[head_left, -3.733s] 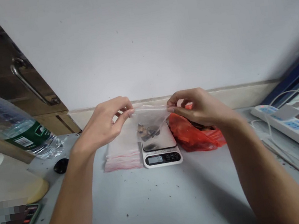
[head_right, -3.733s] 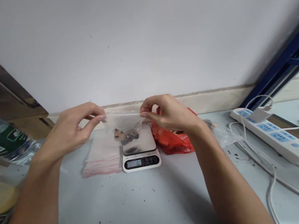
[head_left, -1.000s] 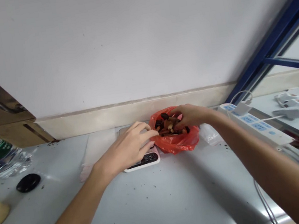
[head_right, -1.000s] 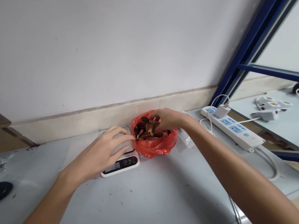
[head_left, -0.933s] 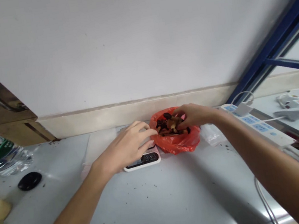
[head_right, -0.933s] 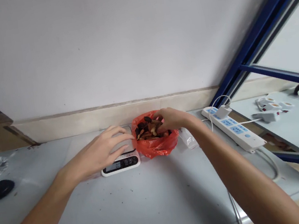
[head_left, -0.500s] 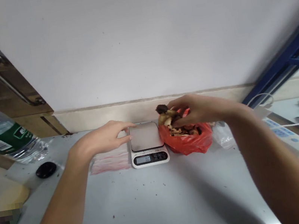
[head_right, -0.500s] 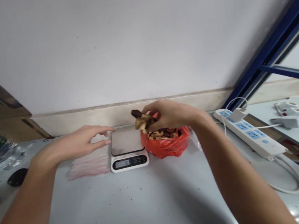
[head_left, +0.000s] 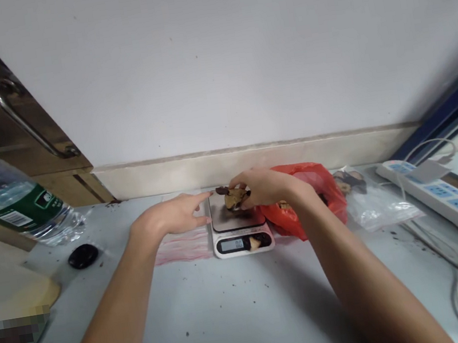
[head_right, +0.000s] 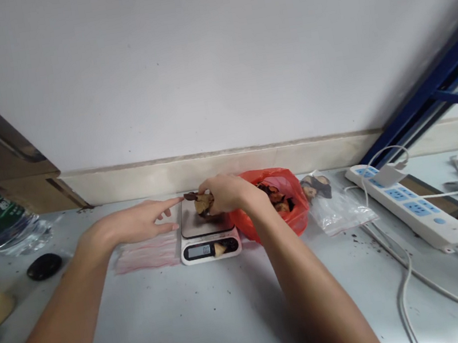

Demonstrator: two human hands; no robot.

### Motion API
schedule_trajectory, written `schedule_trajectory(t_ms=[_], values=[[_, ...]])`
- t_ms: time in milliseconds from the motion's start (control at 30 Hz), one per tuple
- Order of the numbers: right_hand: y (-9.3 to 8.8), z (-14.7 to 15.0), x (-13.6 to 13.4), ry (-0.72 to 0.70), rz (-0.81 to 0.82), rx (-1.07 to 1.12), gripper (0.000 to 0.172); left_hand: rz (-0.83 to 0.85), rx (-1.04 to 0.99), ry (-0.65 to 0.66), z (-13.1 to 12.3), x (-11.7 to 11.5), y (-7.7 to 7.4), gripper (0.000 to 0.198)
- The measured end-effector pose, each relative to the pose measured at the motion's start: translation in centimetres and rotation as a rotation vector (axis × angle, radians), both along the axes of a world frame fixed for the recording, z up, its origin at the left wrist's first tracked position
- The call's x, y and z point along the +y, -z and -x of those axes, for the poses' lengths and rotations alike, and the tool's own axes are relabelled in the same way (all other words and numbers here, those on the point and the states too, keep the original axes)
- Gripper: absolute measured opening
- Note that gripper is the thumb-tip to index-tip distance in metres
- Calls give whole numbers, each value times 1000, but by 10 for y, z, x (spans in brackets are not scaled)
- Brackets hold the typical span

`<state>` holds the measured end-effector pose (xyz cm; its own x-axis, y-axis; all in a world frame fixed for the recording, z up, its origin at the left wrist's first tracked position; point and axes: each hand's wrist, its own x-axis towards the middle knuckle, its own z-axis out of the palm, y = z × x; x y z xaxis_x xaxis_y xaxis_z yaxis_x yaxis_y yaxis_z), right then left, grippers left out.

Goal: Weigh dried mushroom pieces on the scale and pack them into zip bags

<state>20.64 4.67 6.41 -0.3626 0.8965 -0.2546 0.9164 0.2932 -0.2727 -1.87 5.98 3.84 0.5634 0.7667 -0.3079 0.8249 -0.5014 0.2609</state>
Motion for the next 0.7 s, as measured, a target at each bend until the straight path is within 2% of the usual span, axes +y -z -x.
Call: schedule_trajectory(t_ms=[133, 200, 433, 700], values=[[-1, -8, 0, 25, 5, 31, 69, 53, 49, -39, -8, -5, -13, 65], [-4, -12, -2, 44, 22, 38, 73, 70, 57, -67, -11, -8, -19, 64], [-8, -18, -4, 47, 85, 144, 74, 94, 90, -106, -14, -11, -21, 68], [-3, -24, -2, 39, 77, 231, 74, 35, 24, -39, -6, -10, -22, 66]])
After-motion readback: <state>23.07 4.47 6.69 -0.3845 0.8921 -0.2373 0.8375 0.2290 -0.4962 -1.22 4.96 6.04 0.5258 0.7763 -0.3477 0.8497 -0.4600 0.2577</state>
